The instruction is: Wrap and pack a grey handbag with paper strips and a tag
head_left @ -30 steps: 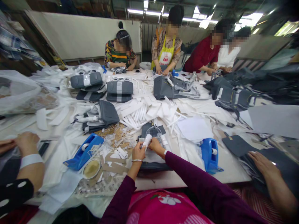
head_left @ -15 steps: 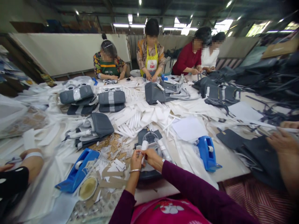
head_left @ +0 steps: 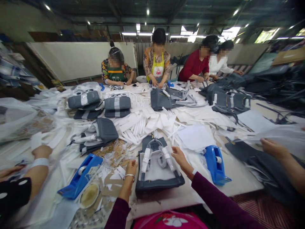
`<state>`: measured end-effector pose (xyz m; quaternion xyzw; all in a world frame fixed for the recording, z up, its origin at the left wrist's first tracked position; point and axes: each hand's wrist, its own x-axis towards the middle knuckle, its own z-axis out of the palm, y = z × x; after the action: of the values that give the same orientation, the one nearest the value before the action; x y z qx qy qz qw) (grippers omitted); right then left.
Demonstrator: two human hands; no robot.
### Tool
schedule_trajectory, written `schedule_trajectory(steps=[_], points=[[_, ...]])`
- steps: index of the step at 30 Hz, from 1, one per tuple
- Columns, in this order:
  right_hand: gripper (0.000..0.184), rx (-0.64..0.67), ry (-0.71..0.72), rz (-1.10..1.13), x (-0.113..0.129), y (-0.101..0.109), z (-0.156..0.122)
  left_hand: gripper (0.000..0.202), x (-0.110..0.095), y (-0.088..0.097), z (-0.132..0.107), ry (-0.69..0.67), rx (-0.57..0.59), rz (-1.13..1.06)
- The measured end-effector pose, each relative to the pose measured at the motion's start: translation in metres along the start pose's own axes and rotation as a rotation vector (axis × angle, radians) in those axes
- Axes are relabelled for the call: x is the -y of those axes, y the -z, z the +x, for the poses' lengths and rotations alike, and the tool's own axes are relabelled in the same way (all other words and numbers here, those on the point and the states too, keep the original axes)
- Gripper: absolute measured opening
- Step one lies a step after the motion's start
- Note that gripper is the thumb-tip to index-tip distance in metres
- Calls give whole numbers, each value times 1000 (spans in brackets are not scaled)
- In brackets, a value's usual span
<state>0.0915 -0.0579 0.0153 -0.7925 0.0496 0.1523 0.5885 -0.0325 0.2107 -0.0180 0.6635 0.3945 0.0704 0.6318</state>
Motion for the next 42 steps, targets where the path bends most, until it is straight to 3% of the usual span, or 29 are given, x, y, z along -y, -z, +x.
schedule_trajectory(steps=[2,5,9,14,17,21,25,27,31,36,42], points=[[40,6,-105,-27,-14,8,11,28,-4,-8,3,54,-6,-8],[33,134,-178,12,-28,1,16,32,-9,-25,7,103,11,-30],[25,248,-177,107,-32,-14,16,28,-10,-39,13,136,53,-71],[34,273,-175,202,-29,-13,13,34,-3,-43,18,165,83,-131],[40,296,-147,294,-26,-7,4,43,1,-41,12,145,131,-196],[34,317,-42,434,-18,4,-14,64,0,-35,2,113,172,-261],[31,334,4,412,-9,17,-29,98,-6,-30,-7,14,235,-295],[29,339,34,384,-6,23,-32,105,-13,-31,-14,-58,285,-290],[27,304,82,333,-8,29,-30,103,-28,-35,-31,-98,272,-284],[33,283,27,381,-12,31,-31,98,-38,-36,-43,-95,241,-305],[52,433,-209,652,-19,27,-37,92,-37,-39,-45,-126,219,-279]])
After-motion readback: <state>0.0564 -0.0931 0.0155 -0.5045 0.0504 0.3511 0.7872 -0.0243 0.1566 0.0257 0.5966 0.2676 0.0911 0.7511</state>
